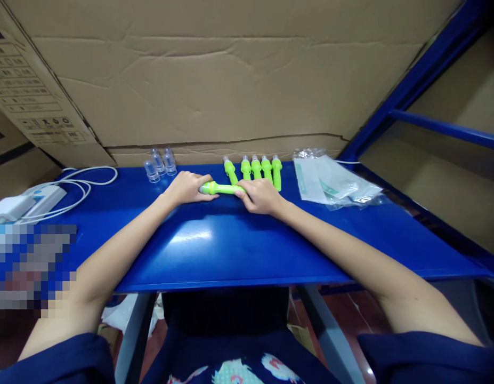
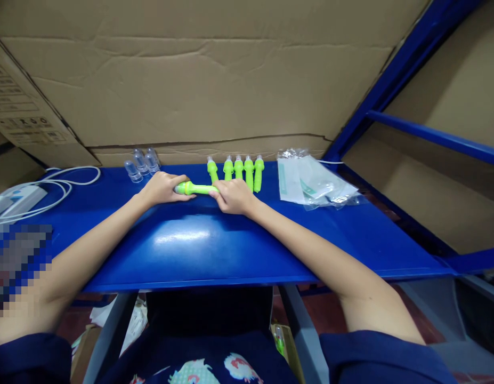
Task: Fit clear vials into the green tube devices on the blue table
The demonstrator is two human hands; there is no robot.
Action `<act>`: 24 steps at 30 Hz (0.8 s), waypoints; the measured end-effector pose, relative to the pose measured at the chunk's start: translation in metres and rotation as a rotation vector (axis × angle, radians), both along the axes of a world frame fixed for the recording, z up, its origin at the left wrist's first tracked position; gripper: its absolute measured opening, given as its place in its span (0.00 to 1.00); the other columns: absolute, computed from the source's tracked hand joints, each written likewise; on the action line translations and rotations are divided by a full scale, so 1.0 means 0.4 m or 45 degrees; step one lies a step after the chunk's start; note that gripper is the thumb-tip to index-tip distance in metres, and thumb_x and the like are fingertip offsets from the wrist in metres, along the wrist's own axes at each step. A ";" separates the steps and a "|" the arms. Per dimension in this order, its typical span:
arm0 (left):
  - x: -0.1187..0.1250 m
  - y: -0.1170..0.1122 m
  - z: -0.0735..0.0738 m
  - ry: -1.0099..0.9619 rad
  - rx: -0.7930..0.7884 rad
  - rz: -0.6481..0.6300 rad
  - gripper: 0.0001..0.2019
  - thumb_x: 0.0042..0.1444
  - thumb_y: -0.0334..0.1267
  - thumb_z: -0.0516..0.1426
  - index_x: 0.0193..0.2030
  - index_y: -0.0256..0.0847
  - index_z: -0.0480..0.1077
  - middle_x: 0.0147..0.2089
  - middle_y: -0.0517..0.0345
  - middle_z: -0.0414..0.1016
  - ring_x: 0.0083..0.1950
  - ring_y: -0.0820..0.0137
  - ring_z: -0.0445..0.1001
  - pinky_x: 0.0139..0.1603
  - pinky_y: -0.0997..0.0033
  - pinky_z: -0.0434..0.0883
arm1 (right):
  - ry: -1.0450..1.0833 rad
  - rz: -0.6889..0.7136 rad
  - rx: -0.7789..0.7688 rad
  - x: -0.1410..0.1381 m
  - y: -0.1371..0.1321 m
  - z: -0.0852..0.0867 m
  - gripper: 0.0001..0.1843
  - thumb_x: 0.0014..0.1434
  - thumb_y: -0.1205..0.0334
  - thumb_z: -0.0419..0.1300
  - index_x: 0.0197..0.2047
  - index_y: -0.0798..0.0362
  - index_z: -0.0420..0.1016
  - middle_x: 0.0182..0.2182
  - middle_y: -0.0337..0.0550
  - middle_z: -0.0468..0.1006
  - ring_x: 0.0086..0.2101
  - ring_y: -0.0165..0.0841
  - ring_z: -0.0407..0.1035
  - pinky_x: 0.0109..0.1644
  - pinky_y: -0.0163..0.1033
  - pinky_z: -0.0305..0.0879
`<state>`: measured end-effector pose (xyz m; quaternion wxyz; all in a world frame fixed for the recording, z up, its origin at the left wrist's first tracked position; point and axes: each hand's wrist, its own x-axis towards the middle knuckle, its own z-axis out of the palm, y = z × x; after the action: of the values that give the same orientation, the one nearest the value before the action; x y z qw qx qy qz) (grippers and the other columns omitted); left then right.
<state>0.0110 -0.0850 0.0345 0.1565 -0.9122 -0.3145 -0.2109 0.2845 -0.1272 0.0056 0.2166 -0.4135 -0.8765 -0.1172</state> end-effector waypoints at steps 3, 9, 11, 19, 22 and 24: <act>0.000 0.002 -0.003 0.059 0.024 0.026 0.22 0.61 0.59 0.59 0.45 0.41 0.79 0.32 0.52 0.84 0.29 0.64 0.80 0.27 0.71 0.58 | 0.036 -0.020 -0.053 -0.001 0.005 -0.001 0.31 0.77 0.47 0.40 0.45 0.55 0.80 0.32 0.52 0.81 0.33 0.45 0.76 0.41 0.49 0.68; 0.016 -0.005 -0.004 0.127 0.072 0.022 0.21 0.62 0.56 0.59 0.48 0.40 0.79 0.37 0.49 0.86 0.29 0.63 0.81 0.26 0.70 0.57 | 0.173 -0.086 -0.053 0.013 0.046 -0.018 0.43 0.77 0.43 0.31 0.32 0.54 0.81 0.22 0.50 0.75 0.28 0.44 0.74 0.40 0.52 0.67; 0.021 -0.008 -0.007 0.127 0.085 0.034 0.23 0.62 0.58 0.58 0.47 0.40 0.79 0.34 0.50 0.85 0.28 0.64 0.80 0.26 0.71 0.56 | 0.195 -0.107 -0.014 0.015 0.057 -0.029 0.43 0.77 0.43 0.32 0.32 0.53 0.82 0.22 0.50 0.75 0.29 0.45 0.75 0.43 0.54 0.68; 0.025 -0.010 -0.011 0.123 -0.022 0.004 0.27 0.64 0.60 0.56 0.62 0.48 0.76 0.39 0.51 0.86 0.30 0.64 0.81 0.26 0.71 0.56 | 0.247 -0.055 0.036 0.011 0.061 -0.056 0.41 0.76 0.39 0.38 0.32 0.54 0.81 0.21 0.52 0.76 0.30 0.46 0.76 0.43 0.53 0.69; 0.027 -0.010 -0.011 0.122 -0.042 -0.003 0.29 0.63 0.65 0.55 0.56 0.45 0.79 0.37 0.49 0.86 0.31 0.61 0.81 0.26 0.70 0.54 | 0.219 -0.046 0.023 0.007 0.047 -0.042 0.41 0.77 0.40 0.37 0.31 0.54 0.80 0.21 0.50 0.76 0.26 0.41 0.74 0.37 0.49 0.68; 0.029 -0.010 -0.012 0.096 -0.086 0.001 0.29 0.62 0.66 0.55 0.53 0.44 0.80 0.34 0.49 0.85 0.31 0.60 0.81 0.26 0.70 0.54 | 0.186 -0.041 0.023 0.004 0.036 -0.029 0.39 0.77 0.40 0.37 0.34 0.54 0.80 0.22 0.49 0.77 0.25 0.40 0.74 0.36 0.48 0.68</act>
<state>0.0225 -0.0889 0.0297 0.1375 -0.9241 -0.3157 -0.1657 0.2860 -0.1130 -0.0062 0.2819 -0.4332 -0.8504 -0.0982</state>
